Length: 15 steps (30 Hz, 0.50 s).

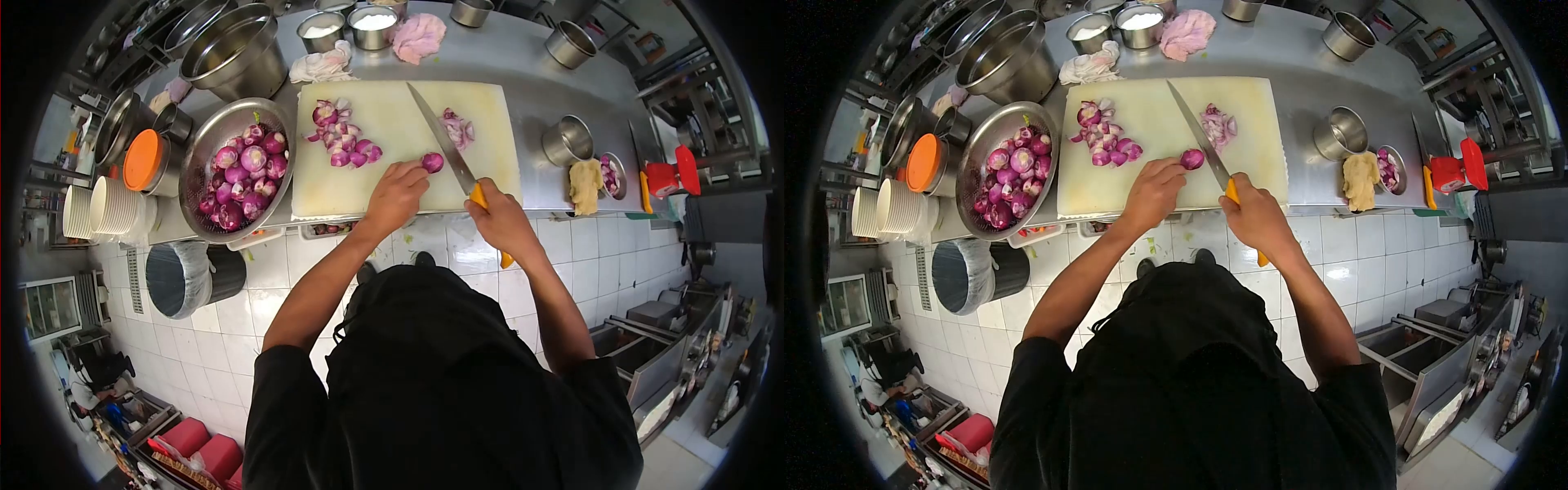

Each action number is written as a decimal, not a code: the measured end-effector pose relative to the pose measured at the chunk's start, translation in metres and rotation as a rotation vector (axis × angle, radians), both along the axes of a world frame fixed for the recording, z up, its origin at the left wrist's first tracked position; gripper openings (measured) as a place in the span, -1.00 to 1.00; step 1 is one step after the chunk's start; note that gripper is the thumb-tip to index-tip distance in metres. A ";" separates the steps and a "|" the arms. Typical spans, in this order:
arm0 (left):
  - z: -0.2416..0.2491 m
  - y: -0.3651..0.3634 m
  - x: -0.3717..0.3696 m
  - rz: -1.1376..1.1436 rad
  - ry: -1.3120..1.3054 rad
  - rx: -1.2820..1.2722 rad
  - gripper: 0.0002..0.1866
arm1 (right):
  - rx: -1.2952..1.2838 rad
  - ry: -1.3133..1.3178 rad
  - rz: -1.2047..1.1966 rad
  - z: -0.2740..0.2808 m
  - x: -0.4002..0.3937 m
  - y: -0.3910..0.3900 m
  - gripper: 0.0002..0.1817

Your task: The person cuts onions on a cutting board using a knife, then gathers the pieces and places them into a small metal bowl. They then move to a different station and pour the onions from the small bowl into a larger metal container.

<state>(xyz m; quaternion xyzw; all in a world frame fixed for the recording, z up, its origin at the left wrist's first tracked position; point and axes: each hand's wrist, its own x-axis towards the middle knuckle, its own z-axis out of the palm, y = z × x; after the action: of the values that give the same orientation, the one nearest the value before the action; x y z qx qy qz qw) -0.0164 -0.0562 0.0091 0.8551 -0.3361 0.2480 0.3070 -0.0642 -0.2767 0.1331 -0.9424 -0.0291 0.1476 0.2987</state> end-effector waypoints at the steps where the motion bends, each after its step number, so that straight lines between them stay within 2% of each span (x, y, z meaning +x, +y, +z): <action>1: 0.001 -0.001 -0.003 0.061 0.007 -0.089 -0.86 | -0.009 0.010 0.006 -0.001 0.002 0.003 -0.60; 5: 0.005 -0.009 -0.005 0.248 0.167 -0.329 -0.87 | -0.049 0.039 0.068 0.002 0.013 0.014 -0.62; 11: -0.008 -0.024 0.008 0.286 0.226 -0.423 -0.85 | -0.097 0.071 0.069 -0.010 0.024 0.024 -0.58; 15: -0.010 -0.026 0.013 0.275 0.265 -0.397 -0.85 | -0.111 0.107 0.059 -0.012 0.025 0.031 -0.62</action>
<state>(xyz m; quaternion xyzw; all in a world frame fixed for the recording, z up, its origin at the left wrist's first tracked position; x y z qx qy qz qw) -0.0037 -0.0819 -0.0010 0.8408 -0.1187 0.2343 0.4733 -0.0390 -0.2459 0.1207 -0.9470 -0.0326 0.2079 0.2426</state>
